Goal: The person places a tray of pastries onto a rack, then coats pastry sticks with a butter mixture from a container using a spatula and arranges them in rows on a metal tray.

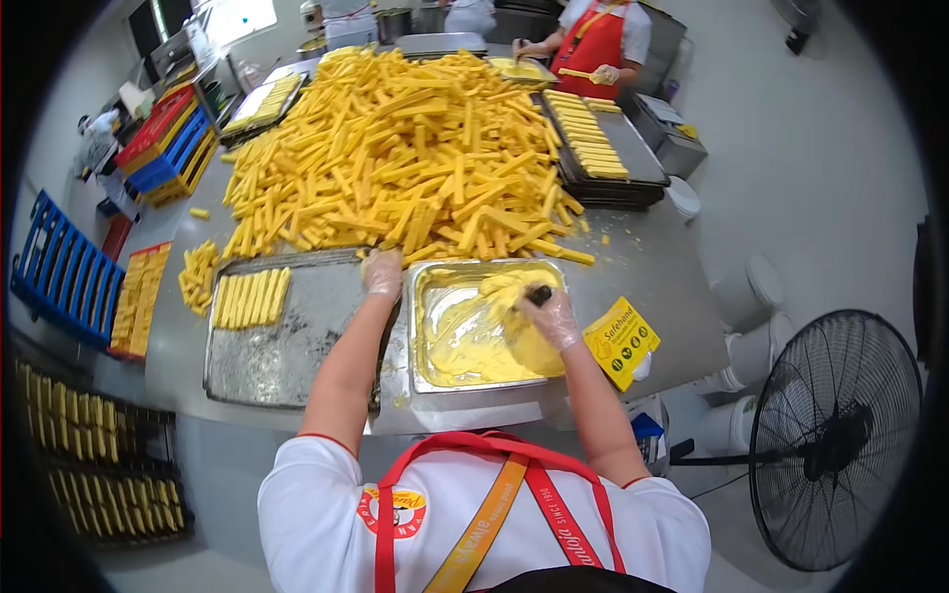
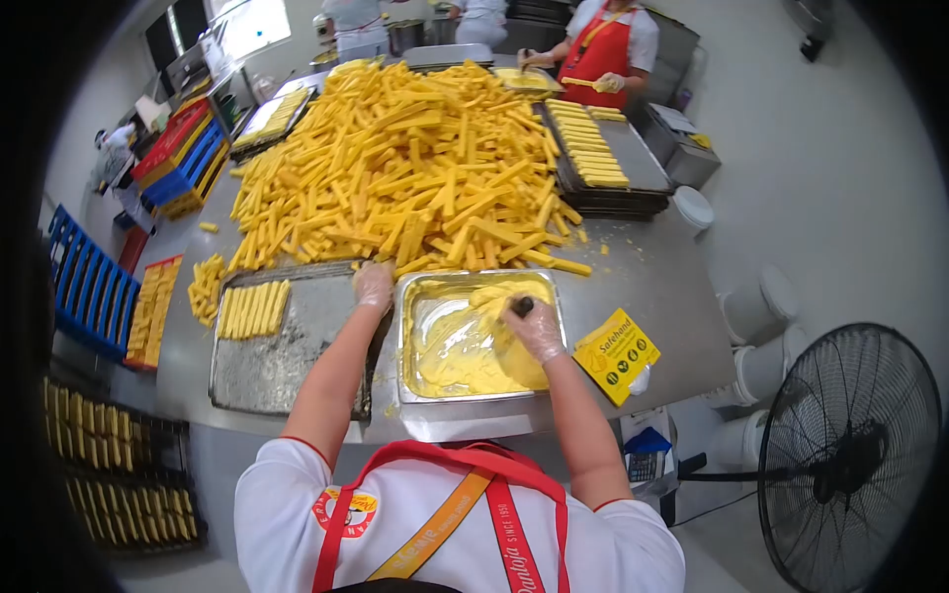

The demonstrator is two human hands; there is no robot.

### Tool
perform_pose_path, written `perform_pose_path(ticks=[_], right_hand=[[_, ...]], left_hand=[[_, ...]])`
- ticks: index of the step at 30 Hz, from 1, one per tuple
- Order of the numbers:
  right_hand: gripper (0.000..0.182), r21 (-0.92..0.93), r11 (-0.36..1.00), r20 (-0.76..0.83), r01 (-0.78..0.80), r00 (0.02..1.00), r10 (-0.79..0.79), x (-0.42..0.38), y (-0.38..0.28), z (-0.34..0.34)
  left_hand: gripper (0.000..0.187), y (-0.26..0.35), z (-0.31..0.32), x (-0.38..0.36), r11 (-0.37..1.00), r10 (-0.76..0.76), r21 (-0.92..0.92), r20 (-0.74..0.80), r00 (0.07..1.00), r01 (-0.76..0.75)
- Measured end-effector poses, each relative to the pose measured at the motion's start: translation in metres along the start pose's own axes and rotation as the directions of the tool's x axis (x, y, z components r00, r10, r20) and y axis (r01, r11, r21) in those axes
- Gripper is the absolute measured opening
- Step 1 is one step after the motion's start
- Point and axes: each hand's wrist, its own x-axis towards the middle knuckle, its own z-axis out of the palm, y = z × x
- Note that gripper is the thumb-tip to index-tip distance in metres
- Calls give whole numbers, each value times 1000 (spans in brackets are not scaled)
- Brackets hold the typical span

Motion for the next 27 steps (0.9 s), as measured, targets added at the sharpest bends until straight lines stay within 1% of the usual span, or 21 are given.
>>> perform_pose_path(ticks=[2, 3, 5, 6, 7, 9, 10, 11, 12, 13, 15, 16, 18, 19, 20, 21, 23, 24, 25, 26, 27], right_hand=[[18, -351, 934, -198, 70, 969, -147, 8, 5, -12], [18, -328, 932, -114, 158, 972, -205, 3, -2, -15], [17, -254, 909, 55, 330, 943, -327, -19, -23, -13], [16, -27, 961, 268, 275, 928, -258, -23, -19, -14], [16, 29, 987, 286, 159, 944, -161, -19, -9, -15], [16, 132, 988, 343, -82, 939, 32, -4, 14, -18], [16, 103, 993, 139, -51, 990, 37, 2, 8, -24], [17, -212, 977, -6, 35, 999, -37, 14, 17, -29], [18, -287, 944, -94, 160, 977, -194, 14, 18, -24], [18, -371, 888, -168, 271, 921, -351, 13, 14, -17], [19, -228, 878, 131, 420, 907, -400, 1, 4, -13], [23, -112, 942, 365, 316, 895, -257, -3, -1, -18], [23, -12, 999, 332, 44, 942, -38, 0, -9, -28], [24, 40, 995, 325, -95, 943, 77, 5, -10, -34], [24, -13, 998, 135, -62, 989, 63, 15, 6, -32], [25, -67, 998, 53, -17, 998, 21, 14, 4, -33], [26, -182, 981, -106, 66, 991, -87, 16, -3, -30], [25, 146, 984, -71, 100, 993, -90, 9, -12, -26], [24, 412, 910, -24, 42, 999, -35, 3, -25, -22], [24, 643, 765, 38, -31, 999, 8, -3, -40, -16], [23, 821, 560, 108, -109, 993, 35, -8, -46, -14]], left_hand=[[23, 4, -19, -11, 993, -72, -99, -79, 994, 64], [24, 4, -28, -16, 984, -118, -149, -116, 986, 100], [25, -1, -41, -28, 962, -122, -273, -422, 898, 2], [25, -3, -47, -35, 946, -138, -320, -556, 820, -58], [25, -4, -53, -42, 879, -193, -473, -468, 863, -60], [23, -5, -69, -55, 678, -254, -735, -260, 932, -20], [23, 12, -89, -65, 500, -280, -866, -154, 947, 7], [24, 27, -97, -75, 468, -226, -884, -132, 965, -11], [24, 41, -103, -85, 433, -172, -901, -114, 978, -29], [25, 55, -104, -95, 397, -117, -917, -99, 988, -45], [25, 77, -83, -110, 197, -30, -971, 133, 991, 137], [25, 84, -72, -117, 304, 6, -945, 132, 991, 124], [26, 95, -55, -126, 503, 79, -860, 145, 986, 86], [27, 101, -59, -127, 525, 66, -844, 172, 983, 112], [29, 106, -65, -128, 546, 51, -826, 199, 979, 140], [31, 109, -69, -128, 567, 36, -807, 224, 974, 165], [32, 111, -69, -129, 610, 23, -786, 146, 989, 102], [33, 111, -68, -130, 634, 18, -770, 110, 994, 73], [34, 111, -68, -129, 638, 21, -768, 101, 995, 64], [34, 111, -67, -129, 641, 24, -766, 94, 995, 57], [35, 111, -66, -130, 643, 29, -764, 89, 996, 50]])
